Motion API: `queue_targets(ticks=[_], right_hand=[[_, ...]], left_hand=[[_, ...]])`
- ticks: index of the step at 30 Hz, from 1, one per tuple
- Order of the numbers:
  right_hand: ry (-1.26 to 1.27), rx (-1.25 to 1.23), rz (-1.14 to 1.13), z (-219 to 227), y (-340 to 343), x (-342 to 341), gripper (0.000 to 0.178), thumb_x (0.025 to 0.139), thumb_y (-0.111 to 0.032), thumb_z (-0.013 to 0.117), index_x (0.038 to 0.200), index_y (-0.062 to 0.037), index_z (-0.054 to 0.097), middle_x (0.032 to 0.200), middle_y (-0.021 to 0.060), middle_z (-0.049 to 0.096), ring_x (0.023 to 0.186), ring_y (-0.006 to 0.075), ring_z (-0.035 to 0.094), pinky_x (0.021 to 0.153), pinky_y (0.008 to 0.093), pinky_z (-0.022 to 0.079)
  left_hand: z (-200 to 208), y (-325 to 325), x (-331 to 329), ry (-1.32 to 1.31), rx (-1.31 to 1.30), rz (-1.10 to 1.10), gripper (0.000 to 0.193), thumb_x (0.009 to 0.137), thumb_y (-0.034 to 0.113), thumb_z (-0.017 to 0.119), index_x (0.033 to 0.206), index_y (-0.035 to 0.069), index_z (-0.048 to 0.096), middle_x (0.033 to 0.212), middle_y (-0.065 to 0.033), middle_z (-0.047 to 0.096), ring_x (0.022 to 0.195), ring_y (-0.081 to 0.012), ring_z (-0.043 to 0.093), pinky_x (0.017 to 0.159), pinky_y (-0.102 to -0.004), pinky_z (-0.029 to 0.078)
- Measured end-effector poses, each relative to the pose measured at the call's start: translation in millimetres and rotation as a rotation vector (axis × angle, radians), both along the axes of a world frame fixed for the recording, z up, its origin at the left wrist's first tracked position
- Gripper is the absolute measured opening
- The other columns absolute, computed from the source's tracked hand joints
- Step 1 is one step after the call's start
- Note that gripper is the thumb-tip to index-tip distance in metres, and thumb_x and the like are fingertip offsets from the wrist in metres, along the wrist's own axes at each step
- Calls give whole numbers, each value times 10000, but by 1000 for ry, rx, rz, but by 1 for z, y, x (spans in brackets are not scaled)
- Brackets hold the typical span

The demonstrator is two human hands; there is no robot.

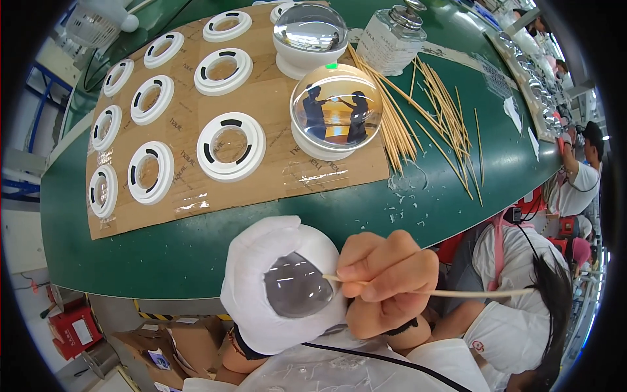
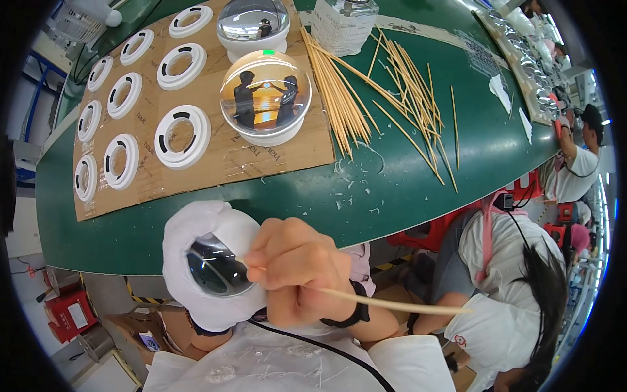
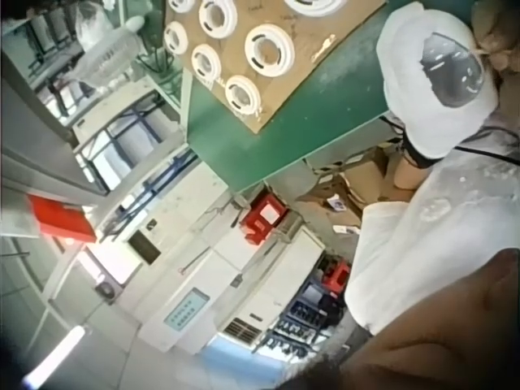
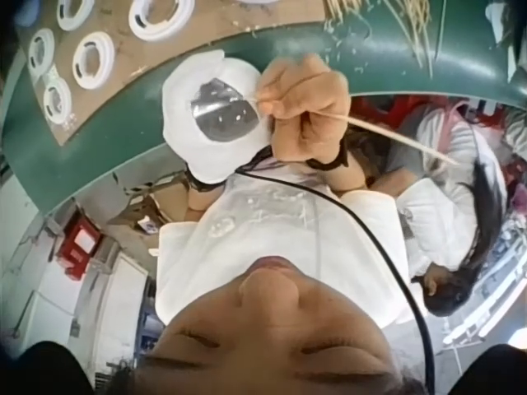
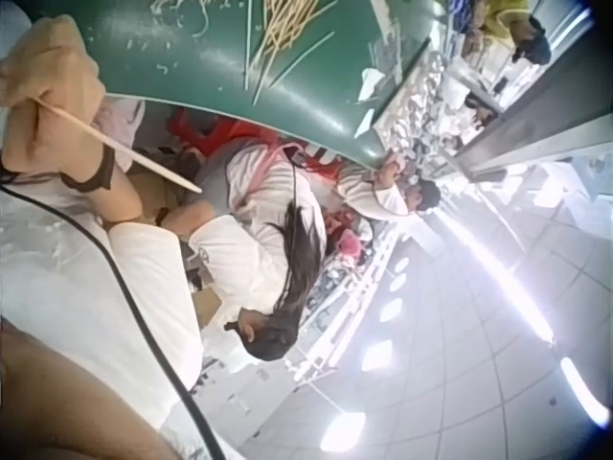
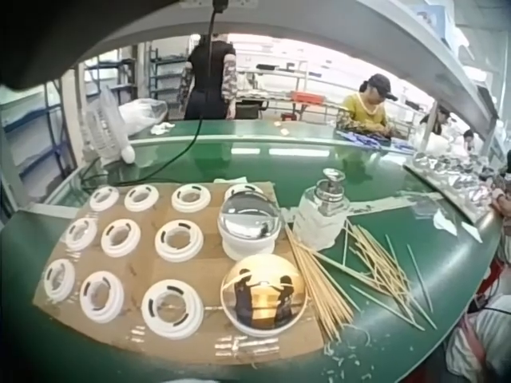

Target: The person uses a wooden stick to apply adhesive around the rim of a white base, wipes a clear dome with a cloth, and presses the dome onto the base. They then place the assembled globe onto a cardboard sheet and pick up another base to repeat the process.

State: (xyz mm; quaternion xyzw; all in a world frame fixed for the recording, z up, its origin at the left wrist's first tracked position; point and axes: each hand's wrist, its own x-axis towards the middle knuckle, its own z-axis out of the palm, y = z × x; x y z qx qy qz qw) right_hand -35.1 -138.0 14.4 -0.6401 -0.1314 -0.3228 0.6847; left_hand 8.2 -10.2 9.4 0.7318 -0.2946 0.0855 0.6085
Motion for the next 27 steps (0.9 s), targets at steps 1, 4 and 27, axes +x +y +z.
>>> queue_targets(ticks=[1,4,27], right_hand=[[-5,-17,20,-1,0,-2,308,724,196,575,877,-39,445,822,120,499,572,187,472,505,287,387],[18,-14,49,-12,-2,-20,306,720,202,565,872,-35,447,832,124,504,557,183,467,504,285,385],[-78,-99,-11,-17,-5,-15,321,679,174,644,812,-69,481,786,110,514,575,208,524,490,282,416]], left_hand=[[1,1,0,27,-9,15,702,497,45,846,1128,11,541,1128,-169,558,866,-224,626,713,-302,519],[4,3,-1,52,9,12,712,491,70,859,1127,16,543,1123,-167,562,878,-228,623,717,-306,518],[5,3,3,28,37,-21,735,496,80,867,1149,33,534,1128,-160,565,839,-216,634,709,-301,519]])
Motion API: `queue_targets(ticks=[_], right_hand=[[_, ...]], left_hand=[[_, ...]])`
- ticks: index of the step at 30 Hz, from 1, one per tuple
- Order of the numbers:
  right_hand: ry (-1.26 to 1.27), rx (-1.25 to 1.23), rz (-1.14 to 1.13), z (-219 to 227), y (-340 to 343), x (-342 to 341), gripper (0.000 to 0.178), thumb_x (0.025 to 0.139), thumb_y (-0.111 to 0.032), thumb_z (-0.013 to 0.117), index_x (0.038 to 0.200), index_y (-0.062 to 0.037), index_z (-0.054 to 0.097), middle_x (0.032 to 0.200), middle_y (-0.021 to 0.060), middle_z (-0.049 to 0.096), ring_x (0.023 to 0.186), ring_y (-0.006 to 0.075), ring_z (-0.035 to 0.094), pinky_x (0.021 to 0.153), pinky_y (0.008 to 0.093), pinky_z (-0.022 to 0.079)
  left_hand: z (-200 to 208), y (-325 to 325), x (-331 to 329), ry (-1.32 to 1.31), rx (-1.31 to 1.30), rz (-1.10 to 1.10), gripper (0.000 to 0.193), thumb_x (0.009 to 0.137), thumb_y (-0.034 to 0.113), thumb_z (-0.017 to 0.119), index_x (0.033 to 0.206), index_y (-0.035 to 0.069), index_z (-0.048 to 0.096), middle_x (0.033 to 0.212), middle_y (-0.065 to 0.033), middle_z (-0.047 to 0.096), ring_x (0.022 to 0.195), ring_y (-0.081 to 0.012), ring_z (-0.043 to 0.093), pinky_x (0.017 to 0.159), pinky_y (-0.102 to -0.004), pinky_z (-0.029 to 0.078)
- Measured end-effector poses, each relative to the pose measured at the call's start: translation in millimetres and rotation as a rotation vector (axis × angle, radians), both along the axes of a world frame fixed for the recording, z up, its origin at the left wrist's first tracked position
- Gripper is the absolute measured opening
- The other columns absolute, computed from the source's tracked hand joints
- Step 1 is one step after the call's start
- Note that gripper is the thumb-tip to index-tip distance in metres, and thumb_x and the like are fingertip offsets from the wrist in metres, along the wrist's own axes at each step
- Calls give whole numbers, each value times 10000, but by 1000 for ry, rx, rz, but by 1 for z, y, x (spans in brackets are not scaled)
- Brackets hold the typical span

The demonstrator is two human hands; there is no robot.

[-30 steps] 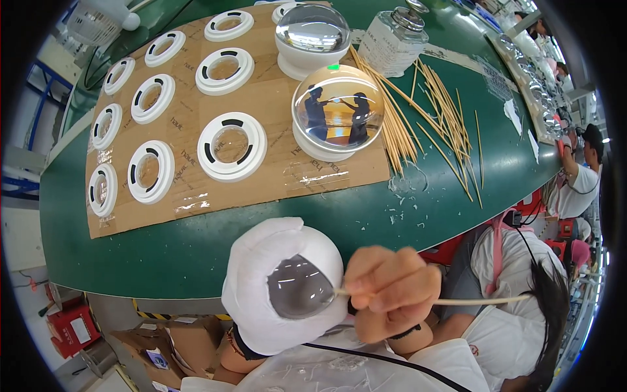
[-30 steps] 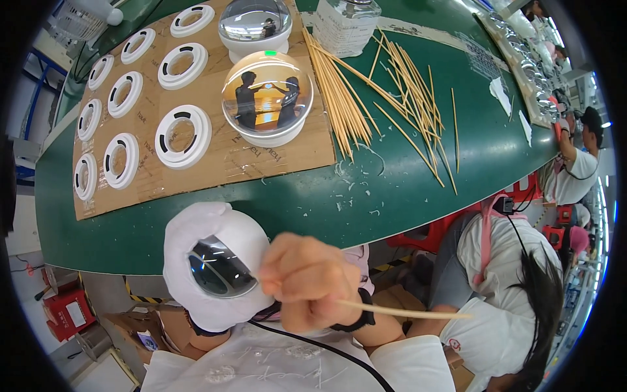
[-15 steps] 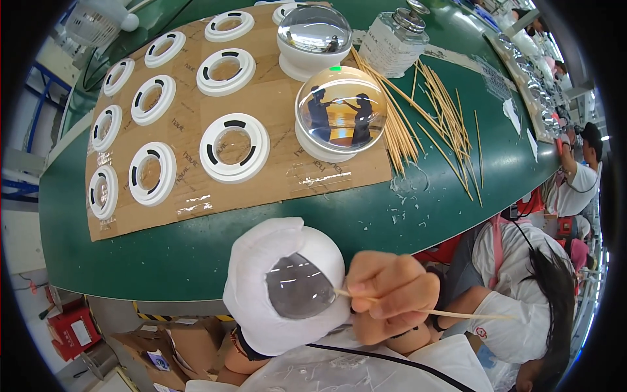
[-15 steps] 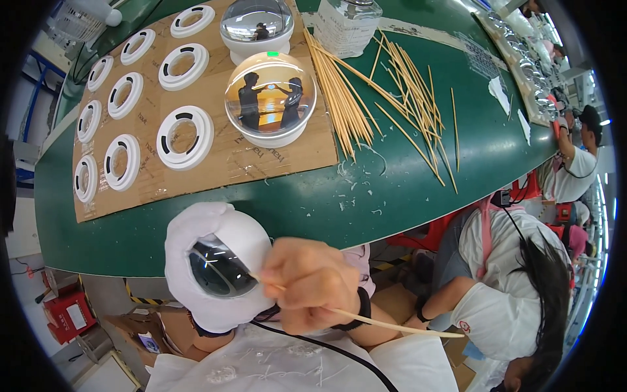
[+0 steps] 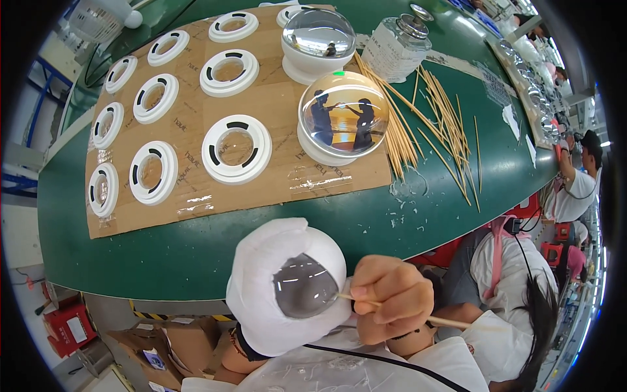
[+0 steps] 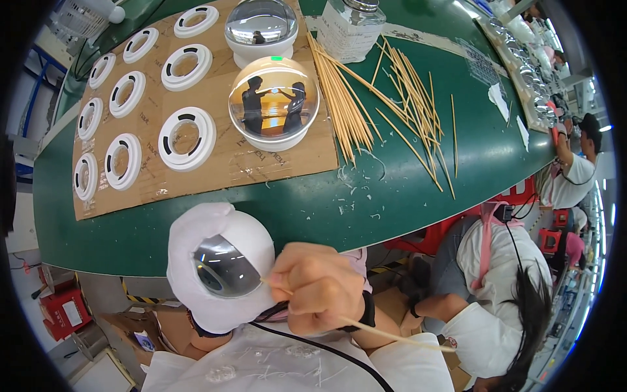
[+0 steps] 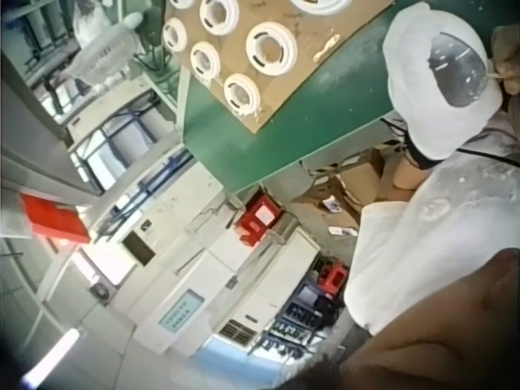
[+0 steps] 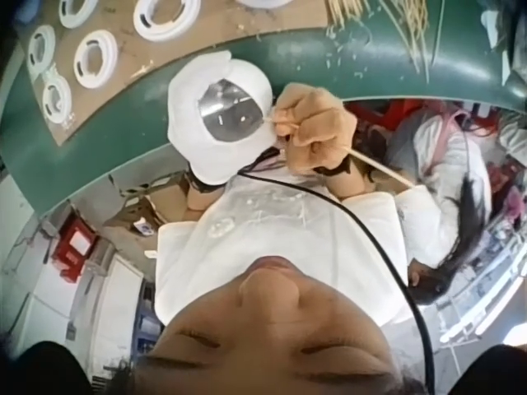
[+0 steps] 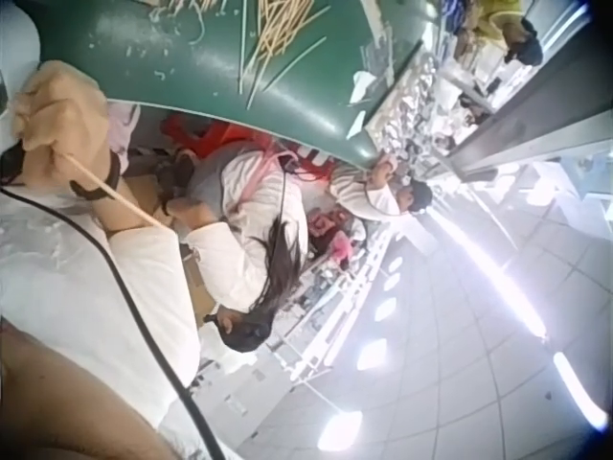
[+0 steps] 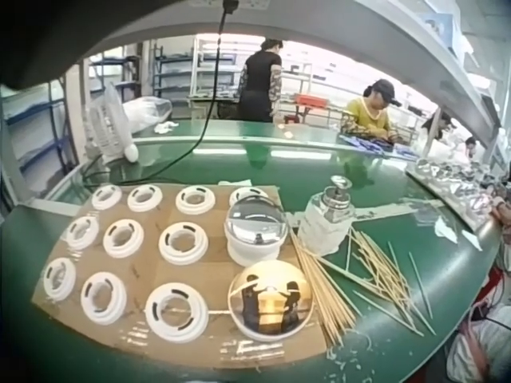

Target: The person uses a wooden stick to apply adhesive around the rim of a white base, wipes a clear dome with a cloth, and presses the dome onto the base. They then place the assembled globe onto a cardboard sheet and pick up another base to repeat the process.

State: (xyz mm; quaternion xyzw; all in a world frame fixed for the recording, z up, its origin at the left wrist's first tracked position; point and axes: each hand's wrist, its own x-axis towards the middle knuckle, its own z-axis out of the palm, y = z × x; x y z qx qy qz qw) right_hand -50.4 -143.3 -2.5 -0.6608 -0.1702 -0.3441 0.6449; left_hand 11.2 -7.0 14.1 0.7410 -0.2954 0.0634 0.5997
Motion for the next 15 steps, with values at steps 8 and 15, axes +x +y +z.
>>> queue_targets(ticks=[8,15], right_hand=[[33,-23,0,12,1,16,306,683,191,635,774,-67,499,796,112,528,598,229,550,464,291,395],[47,-107,61,11,-7,-3,303,657,169,652,734,-76,491,710,76,532,534,210,547,408,301,383]], left_hand=[[-2,0,0,29,-22,25,715,497,100,874,1124,29,540,1115,-161,570,843,-219,635,697,-298,522],[1,2,0,8,18,16,716,494,98,870,1125,27,539,1127,-167,567,846,-229,633,699,-303,525]])
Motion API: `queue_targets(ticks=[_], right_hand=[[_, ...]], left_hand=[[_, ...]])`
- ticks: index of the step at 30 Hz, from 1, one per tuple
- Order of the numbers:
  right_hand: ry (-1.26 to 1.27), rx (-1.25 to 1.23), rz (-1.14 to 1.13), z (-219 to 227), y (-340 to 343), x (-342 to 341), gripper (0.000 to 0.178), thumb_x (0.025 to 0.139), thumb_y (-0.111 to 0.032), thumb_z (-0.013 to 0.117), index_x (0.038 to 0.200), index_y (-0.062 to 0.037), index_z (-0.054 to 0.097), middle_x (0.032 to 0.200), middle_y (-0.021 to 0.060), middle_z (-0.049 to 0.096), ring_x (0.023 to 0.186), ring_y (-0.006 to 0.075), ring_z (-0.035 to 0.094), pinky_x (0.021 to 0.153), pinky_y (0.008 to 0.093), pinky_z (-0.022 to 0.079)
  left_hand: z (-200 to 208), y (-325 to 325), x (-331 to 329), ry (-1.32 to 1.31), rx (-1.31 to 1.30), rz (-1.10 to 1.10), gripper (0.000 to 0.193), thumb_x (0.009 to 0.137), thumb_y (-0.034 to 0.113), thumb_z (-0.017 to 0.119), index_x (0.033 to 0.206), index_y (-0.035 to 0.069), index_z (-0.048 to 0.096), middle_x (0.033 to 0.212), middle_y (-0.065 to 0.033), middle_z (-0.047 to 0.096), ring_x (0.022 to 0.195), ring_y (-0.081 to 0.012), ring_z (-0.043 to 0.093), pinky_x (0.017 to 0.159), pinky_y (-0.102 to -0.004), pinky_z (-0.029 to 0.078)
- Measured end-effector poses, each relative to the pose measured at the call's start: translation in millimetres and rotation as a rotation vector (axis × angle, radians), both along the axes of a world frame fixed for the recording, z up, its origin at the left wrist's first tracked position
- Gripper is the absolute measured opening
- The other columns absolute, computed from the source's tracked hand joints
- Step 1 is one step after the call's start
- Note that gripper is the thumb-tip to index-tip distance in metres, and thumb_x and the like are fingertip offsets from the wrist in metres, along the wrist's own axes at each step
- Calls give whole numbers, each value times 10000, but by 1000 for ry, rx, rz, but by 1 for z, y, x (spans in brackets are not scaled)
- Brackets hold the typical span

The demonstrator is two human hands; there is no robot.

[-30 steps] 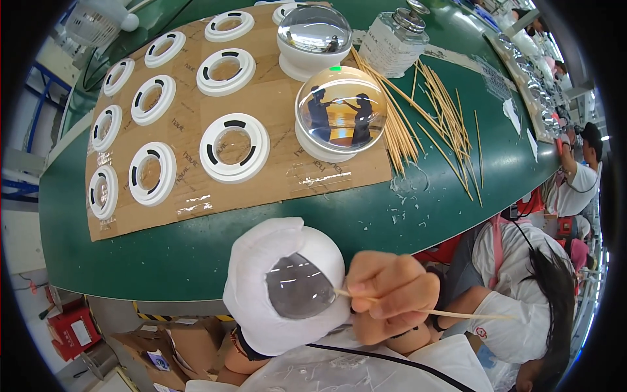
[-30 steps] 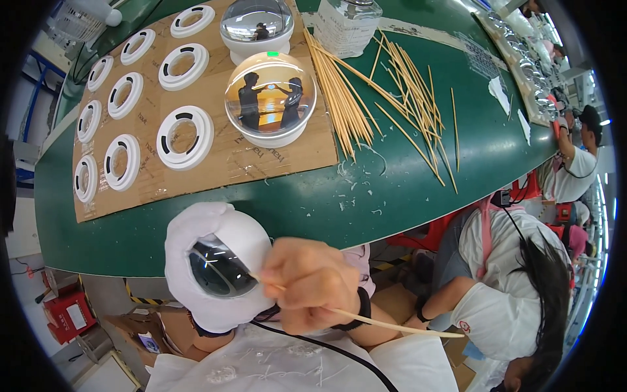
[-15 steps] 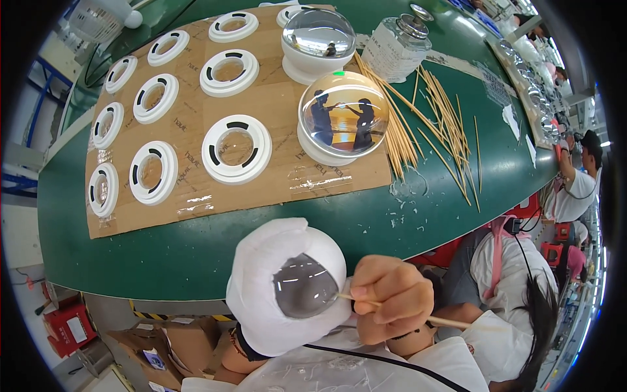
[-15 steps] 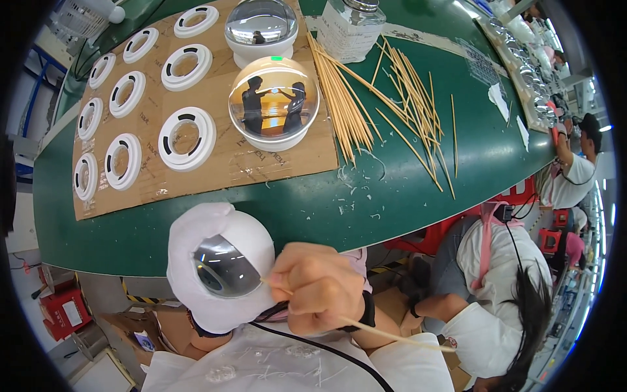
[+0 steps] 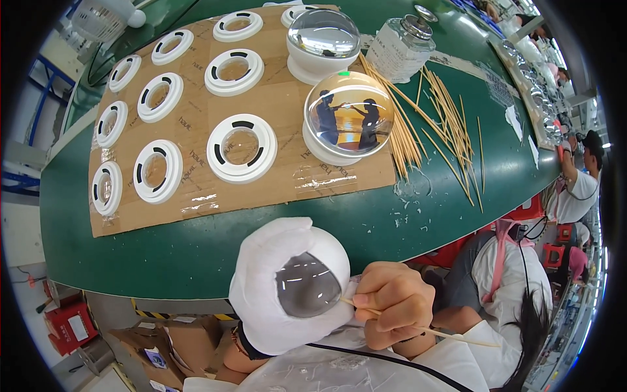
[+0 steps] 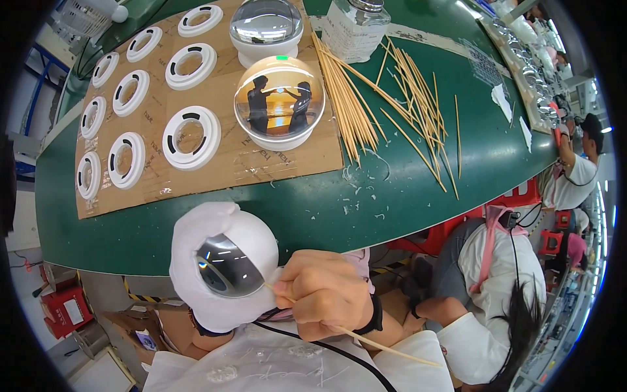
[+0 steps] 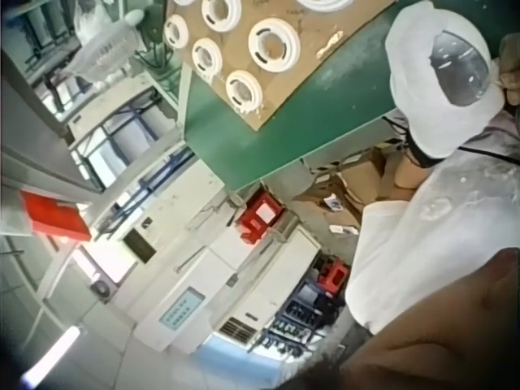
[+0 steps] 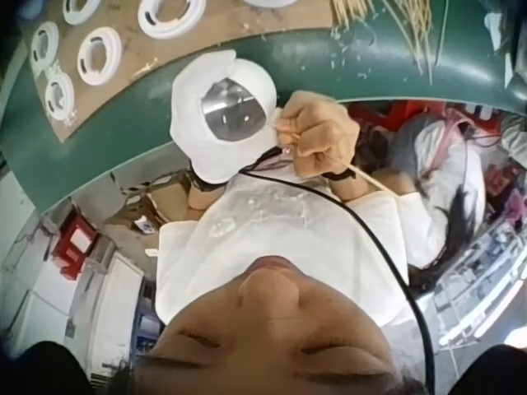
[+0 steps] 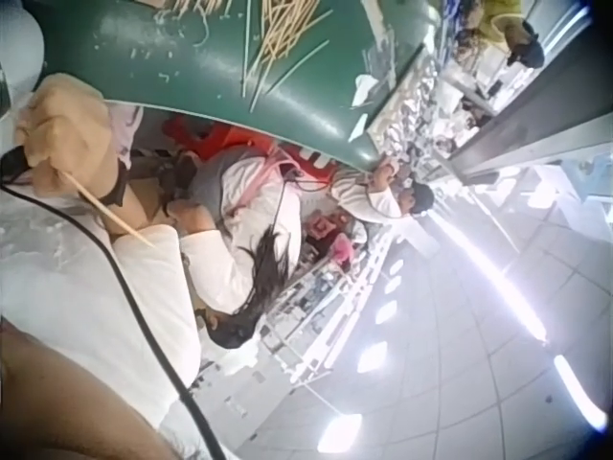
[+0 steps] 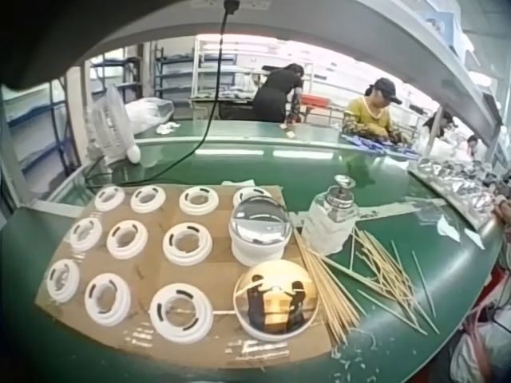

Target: The person uses a wooden stick to apply adhesive around the rim of a white base, wipes a clear dome with a cloth, and presses the dome onto the base. They then place the assembled globe onto a cardboard sheet and pick up another base to repeat the process.

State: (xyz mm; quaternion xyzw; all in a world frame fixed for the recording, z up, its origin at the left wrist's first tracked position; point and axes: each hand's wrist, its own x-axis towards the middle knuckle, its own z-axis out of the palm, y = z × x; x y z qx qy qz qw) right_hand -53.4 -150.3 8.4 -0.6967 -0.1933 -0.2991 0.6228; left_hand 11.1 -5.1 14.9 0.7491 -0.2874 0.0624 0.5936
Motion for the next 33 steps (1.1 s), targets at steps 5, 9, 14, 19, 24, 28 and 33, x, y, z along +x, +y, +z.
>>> queue_targets(ticks=[5,9,14,19,24,28,33], right_hand=[[6,-5,-19,1,1,-1,302,676,152,673,735,-77,485,702,79,539,532,204,549,405,300,392],[14,-1,-31,0,3,-1,297,688,151,673,737,-77,489,717,88,549,534,204,560,403,294,390],[17,95,-35,-4,6,0,286,732,138,658,777,-76,474,771,88,542,556,189,537,465,273,398],[72,182,-23,5,5,7,261,781,120,623,802,-67,444,811,97,493,583,155,477,533,256,409],[168,162,1,8,0,-3,266,778,135,607,808,-66,435,811,111,483,581,153,474,549,257,427],[185,183,16,9,3,-11,284,767,149,611,811,-66,430,815,111,481,587,161,494,565,261,450],[187,163,59,6,4,-14,298,750,168,621,818,-66,448,822,121,508,614,185,541,552,277,467]], left_hand=[[-2,1,1,22,-13,5,726,486,96,867,1132,28,543,1137,-169,565,871,-247,627,719,-313,523],[0,1,0,8,0,33,724,483,102,868,1129,31,549,1143,-172,567,885,-246,625,730,-316,520],[2,3,5,-21,29,-71,702,489,114,859,1121,45,563,1141,-166,573,932,-280,622,786,-354,517],[-2,7,16,-249,112,-202,767,502,148,860,1182,42,522,1179,-168,555,972,-330,608,865,-407,489],[6,6,0,-102,200,36,916,498,183,885,1271,10,426,1172,-175,544,942,-342,609,839,-406,498],[6,8,-13,114,175,52,938,495,193,905,1273,-4,419,1100,-167,557,912,-307,614,764,-375,519],[4,6,-6,-30,109,-7,860,448,137,886,1207,39,495,1137,-169,565,913,-315,602,756,-383,512]])
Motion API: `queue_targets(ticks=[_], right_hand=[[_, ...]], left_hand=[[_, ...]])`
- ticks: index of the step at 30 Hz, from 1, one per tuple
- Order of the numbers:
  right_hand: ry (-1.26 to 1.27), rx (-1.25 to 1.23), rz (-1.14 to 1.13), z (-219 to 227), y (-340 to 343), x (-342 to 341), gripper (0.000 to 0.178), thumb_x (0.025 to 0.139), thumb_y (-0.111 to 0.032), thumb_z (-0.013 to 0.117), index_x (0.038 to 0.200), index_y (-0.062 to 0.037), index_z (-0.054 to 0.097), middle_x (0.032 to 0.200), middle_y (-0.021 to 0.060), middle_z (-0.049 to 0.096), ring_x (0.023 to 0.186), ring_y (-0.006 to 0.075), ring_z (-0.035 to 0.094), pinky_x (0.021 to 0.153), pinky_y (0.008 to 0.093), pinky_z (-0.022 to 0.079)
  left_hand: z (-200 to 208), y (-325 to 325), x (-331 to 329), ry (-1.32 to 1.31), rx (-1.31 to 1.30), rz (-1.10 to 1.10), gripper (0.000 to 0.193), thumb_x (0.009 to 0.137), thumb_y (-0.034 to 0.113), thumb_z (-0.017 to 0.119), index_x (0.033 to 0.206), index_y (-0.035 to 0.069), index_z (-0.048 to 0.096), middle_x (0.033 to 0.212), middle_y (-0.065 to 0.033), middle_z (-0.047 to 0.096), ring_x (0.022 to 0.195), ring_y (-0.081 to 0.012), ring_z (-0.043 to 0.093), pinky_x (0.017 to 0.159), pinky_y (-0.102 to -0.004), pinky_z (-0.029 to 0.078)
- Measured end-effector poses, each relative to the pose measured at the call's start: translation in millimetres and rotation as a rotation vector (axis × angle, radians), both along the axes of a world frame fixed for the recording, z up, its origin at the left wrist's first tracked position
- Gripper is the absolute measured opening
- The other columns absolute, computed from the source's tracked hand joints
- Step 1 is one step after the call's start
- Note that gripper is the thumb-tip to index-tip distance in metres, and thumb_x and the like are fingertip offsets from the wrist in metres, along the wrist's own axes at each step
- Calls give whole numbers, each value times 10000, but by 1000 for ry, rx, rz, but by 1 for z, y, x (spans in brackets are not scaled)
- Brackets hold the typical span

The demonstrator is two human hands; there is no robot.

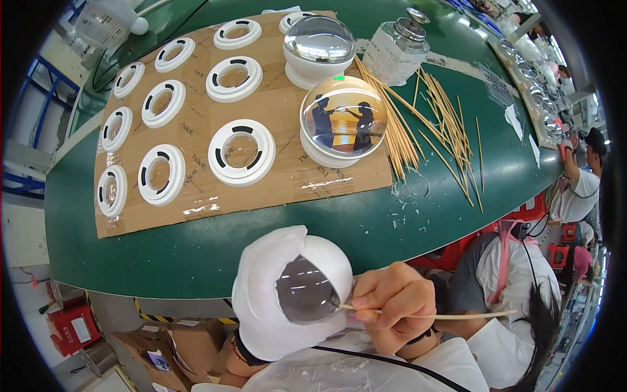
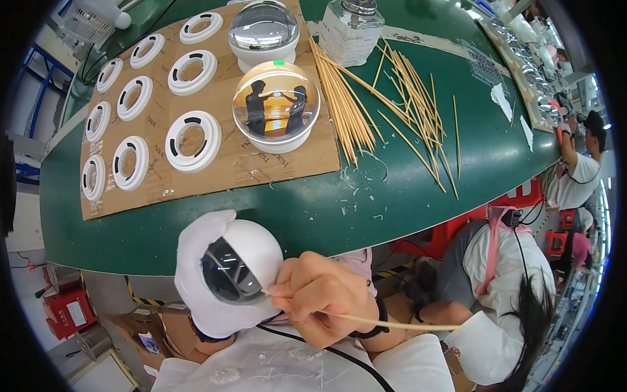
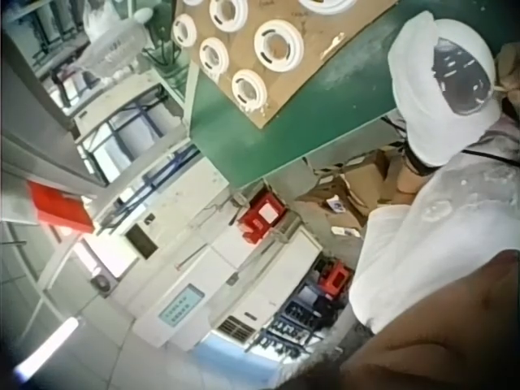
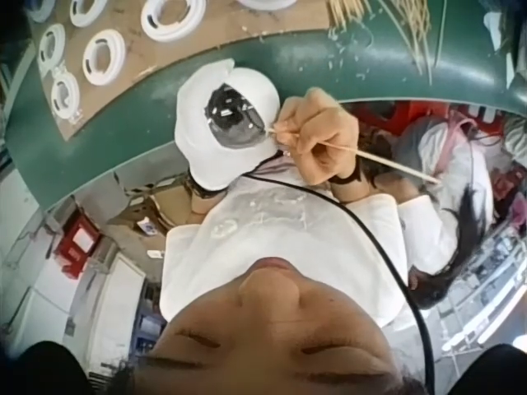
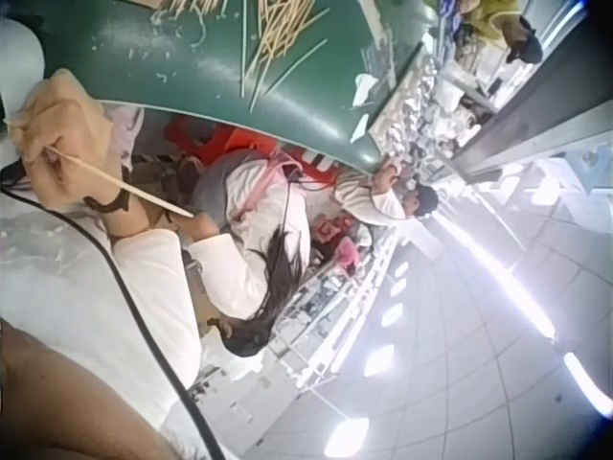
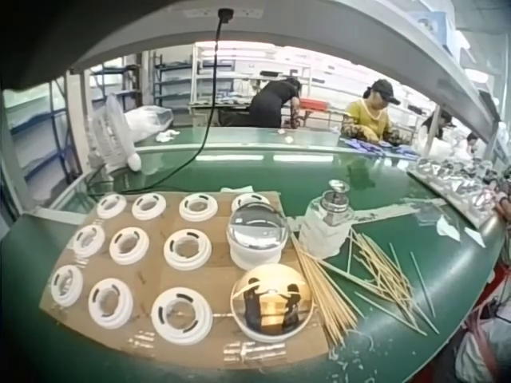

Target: The person uses a wooden stick to apply adhesive around the rim of a white base, wipes a clear dome with a cloth, and presses the dome onto the base. They then place the assembled globe onto a cardboard sheet and pick up another base to repeat the process.

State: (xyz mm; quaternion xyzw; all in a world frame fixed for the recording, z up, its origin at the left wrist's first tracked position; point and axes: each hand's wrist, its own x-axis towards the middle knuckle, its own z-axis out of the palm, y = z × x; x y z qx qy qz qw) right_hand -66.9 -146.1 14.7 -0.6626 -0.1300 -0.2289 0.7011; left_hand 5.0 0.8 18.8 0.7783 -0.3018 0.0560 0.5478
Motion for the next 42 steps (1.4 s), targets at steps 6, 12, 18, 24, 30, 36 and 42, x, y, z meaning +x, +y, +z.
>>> queue_targets(ticks=[6,12,18,24,30,36,42], right_hand=[[-1,68,61,-9,0,3,263,751,162,631,817,-48,487,843,140,532,645,220,578,581,281,502],[5,90,80,-8,-2,8,251,790,135,610,910,-27,461,847,135,523,638,201,557,577,264,501],[-60,130,-26,-7,-3,17,236,802,112,612,887,-31,445,845,134,516,615,190,539,543,260,496],[-25,78,-84,-2,1,26,255,799,95,627,904,-35,434,843,131,523,591,172,512,514,236,459],[7,56,-73,1,0,28,259,786,103,644,869,-48,451,837,124,532,600,173,510,530,247,447],[16,178,105,-6,-5,17,265,775,125,630,844,-62,455,811,128,534,593,178,490,533,260,414],[-28,115,-27,0,-1,33,246,797,109,598,881,-55,435,810,123,505,575,158,445,528,233,392]], left_hand=[[17,7,4,15,155,-23,797,436,79,848,1165,70,526,1148,-159,568,970,-349,572,793,-414,494],[6,3,3,-3,41,-1,733,460,96,846,1132,69,555,1128,-153,575,960,-352,584,804,-412,505],[8,-1,6,-5,62,-73,638,509,118,844,1094,76,592,1063,-127,604,937,-340,598,841,-425,503],[6,0,12,-77,50,-120,580,558,110,819,1088,59,587,1045,-115,614,918,-300,606,870,-436,497],[1,-5,7,-75,-29,-92,584,561,108,821,1093,60,583,1046,-120,610,892,-286,614,861,-431,500],[2,6,9,147,-53,-125,722,478,104,853,1128,42,545,1137,-178,567,965,-293,595,789,-385,508],[0,-2,12,-80,-59,-115,604,542,102,835,1086,48,579,1042,-136,607,884,-303,614,815,-409,514]])
